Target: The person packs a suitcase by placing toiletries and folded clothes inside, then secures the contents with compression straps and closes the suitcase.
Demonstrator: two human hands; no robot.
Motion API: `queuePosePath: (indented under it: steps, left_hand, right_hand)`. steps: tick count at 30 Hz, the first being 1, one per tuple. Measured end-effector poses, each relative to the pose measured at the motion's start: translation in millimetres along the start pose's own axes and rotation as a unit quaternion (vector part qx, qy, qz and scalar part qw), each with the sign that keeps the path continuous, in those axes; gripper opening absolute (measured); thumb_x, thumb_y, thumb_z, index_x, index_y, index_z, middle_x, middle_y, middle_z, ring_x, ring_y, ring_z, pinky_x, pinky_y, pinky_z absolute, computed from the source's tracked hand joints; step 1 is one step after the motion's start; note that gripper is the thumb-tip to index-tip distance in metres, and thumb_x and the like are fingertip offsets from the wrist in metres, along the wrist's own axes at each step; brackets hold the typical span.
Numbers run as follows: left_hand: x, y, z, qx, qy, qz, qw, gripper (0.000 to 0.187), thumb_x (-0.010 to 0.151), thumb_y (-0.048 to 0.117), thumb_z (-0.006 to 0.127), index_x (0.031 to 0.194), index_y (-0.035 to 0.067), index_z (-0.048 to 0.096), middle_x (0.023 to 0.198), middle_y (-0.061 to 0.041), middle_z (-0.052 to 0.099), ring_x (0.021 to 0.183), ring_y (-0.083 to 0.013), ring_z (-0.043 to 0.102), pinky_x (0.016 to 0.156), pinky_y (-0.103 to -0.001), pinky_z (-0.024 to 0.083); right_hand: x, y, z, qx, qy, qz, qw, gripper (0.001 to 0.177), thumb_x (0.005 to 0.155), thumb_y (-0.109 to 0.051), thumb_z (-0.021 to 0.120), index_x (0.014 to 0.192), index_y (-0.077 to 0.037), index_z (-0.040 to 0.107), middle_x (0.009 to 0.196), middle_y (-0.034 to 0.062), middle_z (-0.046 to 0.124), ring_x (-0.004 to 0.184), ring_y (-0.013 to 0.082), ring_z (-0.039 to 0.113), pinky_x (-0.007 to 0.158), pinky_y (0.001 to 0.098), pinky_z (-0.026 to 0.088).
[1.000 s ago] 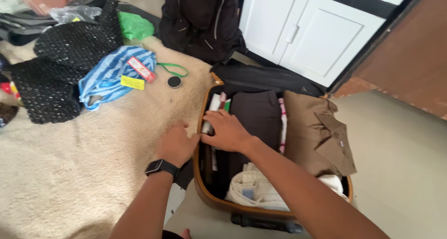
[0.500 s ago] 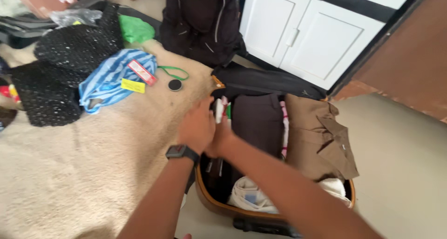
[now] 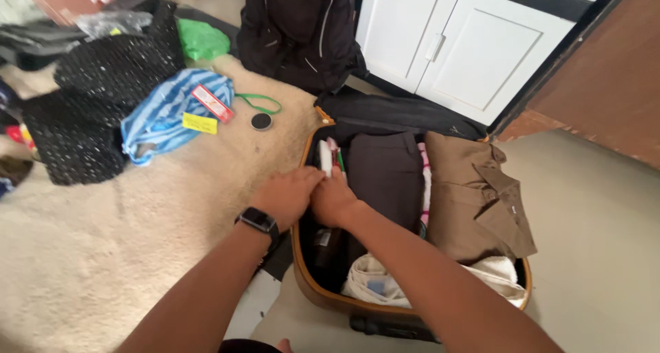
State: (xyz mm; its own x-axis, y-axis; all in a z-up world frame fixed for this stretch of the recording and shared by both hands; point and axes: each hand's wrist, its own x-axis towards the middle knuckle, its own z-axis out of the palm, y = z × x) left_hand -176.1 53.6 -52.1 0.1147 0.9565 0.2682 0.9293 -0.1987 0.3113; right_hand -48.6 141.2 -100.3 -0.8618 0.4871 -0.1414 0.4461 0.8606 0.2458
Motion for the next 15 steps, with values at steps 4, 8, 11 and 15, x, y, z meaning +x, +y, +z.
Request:
queuePosePath:
  steps: [4, 8, 11, 15]
  left_hand:
    - [-7, -4, -11, 0.051, -0.058, 0.031, 0.997, 0.071, 0.075, 0.011, 0.065, 0.145, 0.015, 0.055, 0.143, -0.008, 0.056, 0.122, -0.0298, 0.058, 0.094, -0.053, 0.046]
    - [-11, -10, -9, 0.091, -0.130, -0.004, 0.987, 0.044, 0.084, 0.015, 0.064, 0.128, 0.018, 0.065, 0.149, -0.008, 0.051, 0.126, -0.0316, 0.054, 0.105, -0.047, 0.043]
    - [-11, -11, -17, 0.136, -0.147, 0.002, 0.980, 0.028, 0.088, 0.022, 0.062, 0.113, 0.014, 0.073, 0.141, -0.004, 0.061, 0.144, -0.0197, 0.046, 0.114, -0.048, 0.039]
    - [-2, 17, -14, 0.266, -0.229, 0.009, 0.936, 0.033, 0.096, 0.030, 0.058, 0.120, 0.013, 0.072, 0.140, -0.004, 0.061, 0.150, -0.0203, 0.035, 0.113, -0.063, 0.030]
  right_hand:
    - [-1, 5, -4, 0.047, 0.060, -0.008, 0.997, 0.029, 0.082, -0.024, 0.064, 0.108, -0.018, 0.076, 0.121, 0.0058, 0.068, 0.122, 0.0271, 0.055, 0.089, 0.0608, 0.034]
    - [-10, 9, -23, 0.013, -0.061, 0.003, 0.998, 0.026, 0.089, -0.036, 0.064, 0.101, -0.020, 0.081, 0.118, 0.0001, 0.071, 0.131, 0.0269, 0.047, 0.107, 0.0626, 0.028]
    - [-6, -2, -37, 0.010, -0.114, 0.012, 0.993, 0.035, 0.089, -0.046, 0.064, 0.106, -0.020, 0.080, 0.120, 0.0003, 0.072, 0.133, 0.0262, 0.045, 0.110, 0.0644, 0.026]
    - [-8, -5, -22, -0.062, -0.140, -0.006, 0.988, 0.041, 0.089, -0.049, 0.063, 0.112, -0.019, 0.079, 0.122, 0.0011, 0.071, 0.137, 0.0311, 0.040, 0.110, 0.0690, 0.023]
